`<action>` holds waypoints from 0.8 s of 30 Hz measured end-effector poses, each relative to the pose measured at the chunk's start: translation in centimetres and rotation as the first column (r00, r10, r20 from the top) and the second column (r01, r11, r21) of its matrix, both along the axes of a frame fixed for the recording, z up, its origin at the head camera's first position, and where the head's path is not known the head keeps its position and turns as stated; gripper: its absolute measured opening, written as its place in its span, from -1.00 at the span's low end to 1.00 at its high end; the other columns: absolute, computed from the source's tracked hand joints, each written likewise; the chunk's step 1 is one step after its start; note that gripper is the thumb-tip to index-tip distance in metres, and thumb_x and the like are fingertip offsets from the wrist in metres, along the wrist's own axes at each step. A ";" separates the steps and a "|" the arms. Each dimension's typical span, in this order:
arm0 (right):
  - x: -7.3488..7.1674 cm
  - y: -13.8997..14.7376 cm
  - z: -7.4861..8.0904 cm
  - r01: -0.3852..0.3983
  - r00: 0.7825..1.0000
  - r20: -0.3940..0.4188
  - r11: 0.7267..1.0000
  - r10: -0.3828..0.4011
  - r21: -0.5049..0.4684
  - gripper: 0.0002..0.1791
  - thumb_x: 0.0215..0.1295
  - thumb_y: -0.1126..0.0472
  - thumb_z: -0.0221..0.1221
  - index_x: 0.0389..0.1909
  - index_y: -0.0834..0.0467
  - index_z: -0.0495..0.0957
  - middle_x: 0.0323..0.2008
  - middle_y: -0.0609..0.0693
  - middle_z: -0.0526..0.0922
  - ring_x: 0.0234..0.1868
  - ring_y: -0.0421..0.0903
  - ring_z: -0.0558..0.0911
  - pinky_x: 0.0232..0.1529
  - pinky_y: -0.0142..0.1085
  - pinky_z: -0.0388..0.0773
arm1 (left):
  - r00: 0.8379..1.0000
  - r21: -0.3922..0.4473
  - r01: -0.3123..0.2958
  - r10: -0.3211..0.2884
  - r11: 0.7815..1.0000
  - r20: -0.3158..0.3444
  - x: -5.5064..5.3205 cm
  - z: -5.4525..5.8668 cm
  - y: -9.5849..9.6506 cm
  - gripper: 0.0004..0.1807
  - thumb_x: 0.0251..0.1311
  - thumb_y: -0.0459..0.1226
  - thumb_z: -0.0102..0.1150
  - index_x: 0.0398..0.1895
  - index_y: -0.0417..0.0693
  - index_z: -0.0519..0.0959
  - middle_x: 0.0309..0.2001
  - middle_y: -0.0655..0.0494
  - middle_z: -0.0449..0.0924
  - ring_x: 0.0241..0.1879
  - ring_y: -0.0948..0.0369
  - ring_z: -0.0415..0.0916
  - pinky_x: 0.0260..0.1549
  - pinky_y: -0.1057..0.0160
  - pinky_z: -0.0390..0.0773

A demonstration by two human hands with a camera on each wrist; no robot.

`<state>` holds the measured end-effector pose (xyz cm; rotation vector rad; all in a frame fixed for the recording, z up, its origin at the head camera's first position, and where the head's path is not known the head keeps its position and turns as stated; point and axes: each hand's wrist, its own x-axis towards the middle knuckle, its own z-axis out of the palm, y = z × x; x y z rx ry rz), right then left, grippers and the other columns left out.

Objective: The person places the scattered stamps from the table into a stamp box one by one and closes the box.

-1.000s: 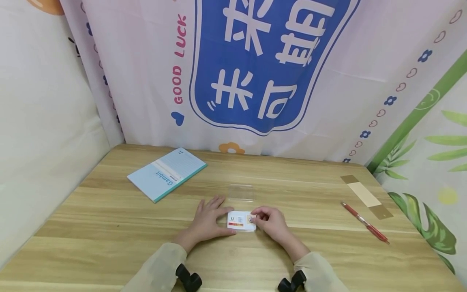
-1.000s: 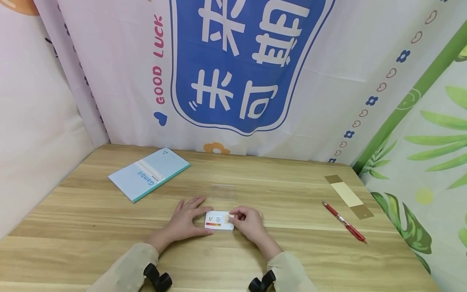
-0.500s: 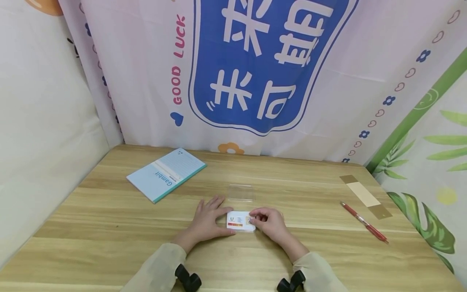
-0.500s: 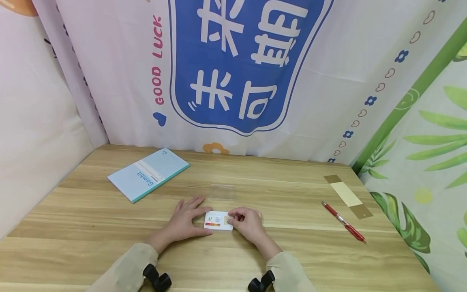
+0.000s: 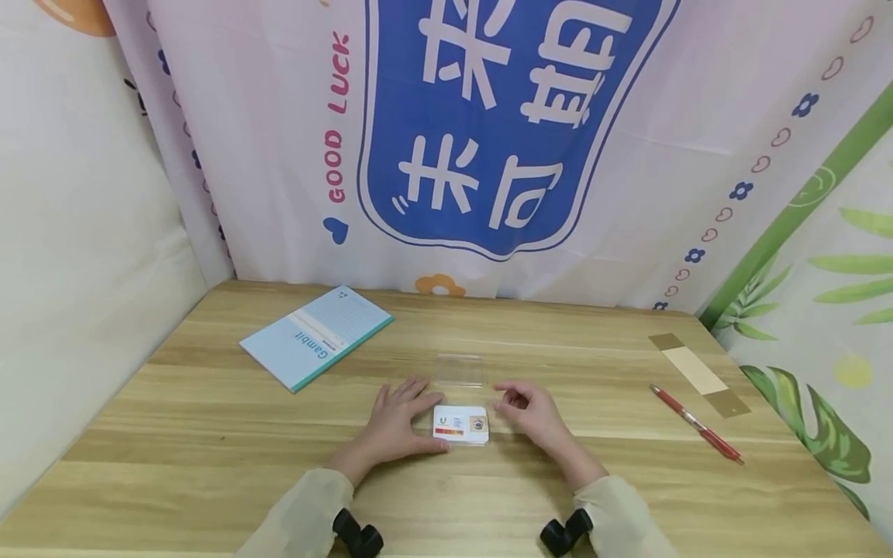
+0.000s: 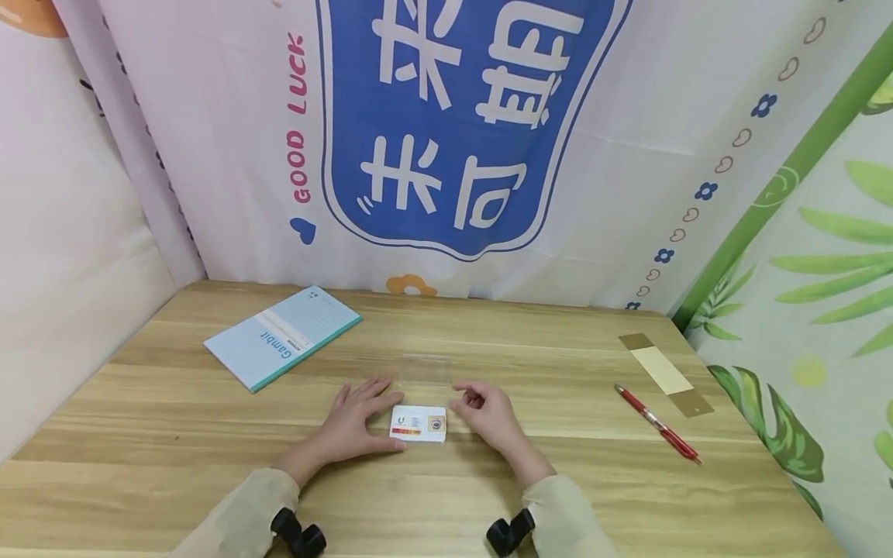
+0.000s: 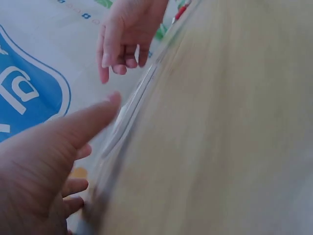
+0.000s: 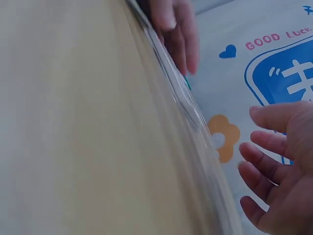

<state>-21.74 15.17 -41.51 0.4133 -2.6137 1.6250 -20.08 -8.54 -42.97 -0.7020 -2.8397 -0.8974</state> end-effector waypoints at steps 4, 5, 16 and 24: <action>-1.2 0.6 0.9 0.020 1.000 -0.008 0.998 -0.019 0.065 -0.60 -0.05 0.29 0.25 -0.11 0.27 0.48 -0.33 0.03 0.52 -0.30 -0.08 0.47 -0.24 -0.25 0.42 | 1.000 0.048 -0.025 0.025 0.999 0.006 -1.0 0.6 -0.8 -0.21 -0.24 0.18 0.20 0.10 -0.03 0.38 0.17 -0.11 0.20 0.18 -0.03 0.03 0.08 -0.15 -0.16; -1.6 0.7 1.0 0.016 1.000 -0.010 0.996 -0.016 0.092 -0.56 -0.05 0.25 0.25 -0.07 0.24 0.46 -0.26 0.04 0.52 -0.22 -0.06 0.46 -0.16 -0.19 0.40 | 0.999 0.060 -0.041 0.041 0.997 0.009 -1.3 0.7 -1.0 -0.23 -0.21 0.16 0.20 0.10 -0.04 0.38 0.17 -0.11 0.21 0.18 -0.03 0.04 0.08 -0.15 -0.14; -5.5 0.5 0.3 -0.094 0.995 0.063 0.956 0.080 0.278 -0.24 -0.09 0.01 0.28 0.18 0.09 0.25 0.18 0.05 0.24 0.19 0.07 0.15 0.15 0.02 -0.08 | 0.984 0.012 -0.131 0.129 0.991 0.121 -6.0 0.9 -1.7 -0.19 -0.17 0.18 0.15 0.17 0.00 0.29 0.25 -0.11 0.05 0.22 -0.04 -0.09 0.09 -0.15 -0.26; -6.2 -0.1 -0.4 -0.081 0.997 0.035 0.863 0.074 0.498 -0.20 -0.08 -0.16 0.20 0.21 0.04 0.22 0.24 0.06 0.13 0.25 0.07 0.00 0.05 0.20 -0.44 | 0.980 -0.046 -0.135 0.140 0.990 0.141 -6.8 0.4 -0.8 -0.18 -0.18 0.21 0.13 0.19 0.04 0.27 0.28 -0.14 -0.06 0.25 -0.08 -0.25 0.07 -0.16 -0.38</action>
